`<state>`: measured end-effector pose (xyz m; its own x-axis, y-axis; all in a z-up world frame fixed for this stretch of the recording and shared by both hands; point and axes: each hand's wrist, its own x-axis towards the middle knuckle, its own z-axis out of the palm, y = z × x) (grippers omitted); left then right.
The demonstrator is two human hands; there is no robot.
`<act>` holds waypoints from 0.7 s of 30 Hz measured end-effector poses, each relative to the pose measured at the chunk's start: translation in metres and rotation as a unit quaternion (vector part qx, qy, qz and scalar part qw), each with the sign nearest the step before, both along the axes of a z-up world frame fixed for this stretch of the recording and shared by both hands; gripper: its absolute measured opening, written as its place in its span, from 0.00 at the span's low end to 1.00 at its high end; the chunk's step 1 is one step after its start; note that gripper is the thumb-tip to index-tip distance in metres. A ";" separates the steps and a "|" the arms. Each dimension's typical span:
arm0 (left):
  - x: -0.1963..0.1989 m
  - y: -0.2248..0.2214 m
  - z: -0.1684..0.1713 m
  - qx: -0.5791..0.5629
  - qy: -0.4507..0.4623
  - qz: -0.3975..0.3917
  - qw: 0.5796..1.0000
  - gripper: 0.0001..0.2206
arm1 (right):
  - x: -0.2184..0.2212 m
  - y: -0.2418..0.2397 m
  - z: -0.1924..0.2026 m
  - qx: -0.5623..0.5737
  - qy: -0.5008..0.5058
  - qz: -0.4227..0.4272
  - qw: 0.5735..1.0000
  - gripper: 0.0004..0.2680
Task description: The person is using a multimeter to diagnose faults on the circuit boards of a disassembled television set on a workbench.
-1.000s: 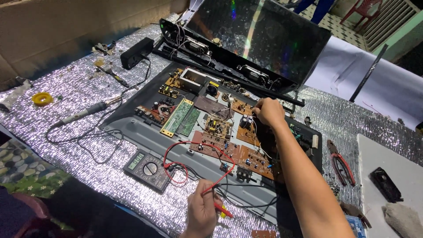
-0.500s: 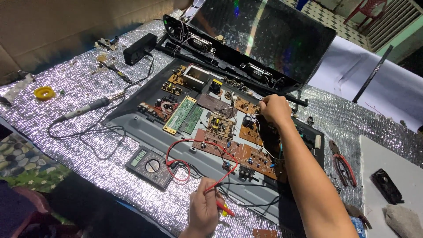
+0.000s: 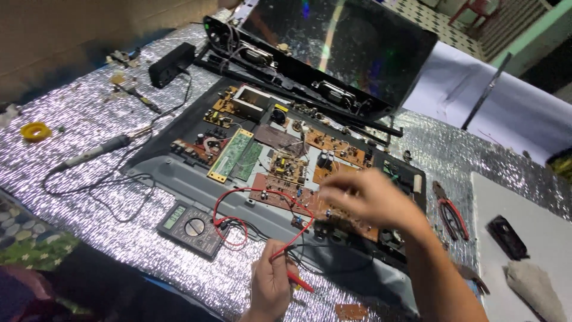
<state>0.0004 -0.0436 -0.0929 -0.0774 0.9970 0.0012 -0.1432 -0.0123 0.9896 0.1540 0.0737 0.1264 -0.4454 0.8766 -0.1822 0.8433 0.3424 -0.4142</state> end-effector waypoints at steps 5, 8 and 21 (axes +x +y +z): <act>0.003 -0.006 0.011 -0.001 0.009 -0.011 1.000 0.17 | -0.005 -0.056 -0.026 0.000 0.100 0.110 0.989 0.11; 0.007 -0.007 0.019 -0.024 0.015 -0.010 1.000 0.15 | -0.011 -0.071 -0.027 0.041 0.154 0.113 0.981 0.07; -0.007 0.002 0.023 -0.010 -0.077 -0.019 0.997 0.16 | 0.041 -0.075 -0.020 0.104 0.215 -0.018 0.971 0.04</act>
<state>-0.0064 -0.0412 -0.0697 -0.0382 0.9989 -0.0282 -0.2931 0.0158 0.9559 0.1948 -0.0013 0.1068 -0.4095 0.8910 0.1960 0.6212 0.4297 -0.6554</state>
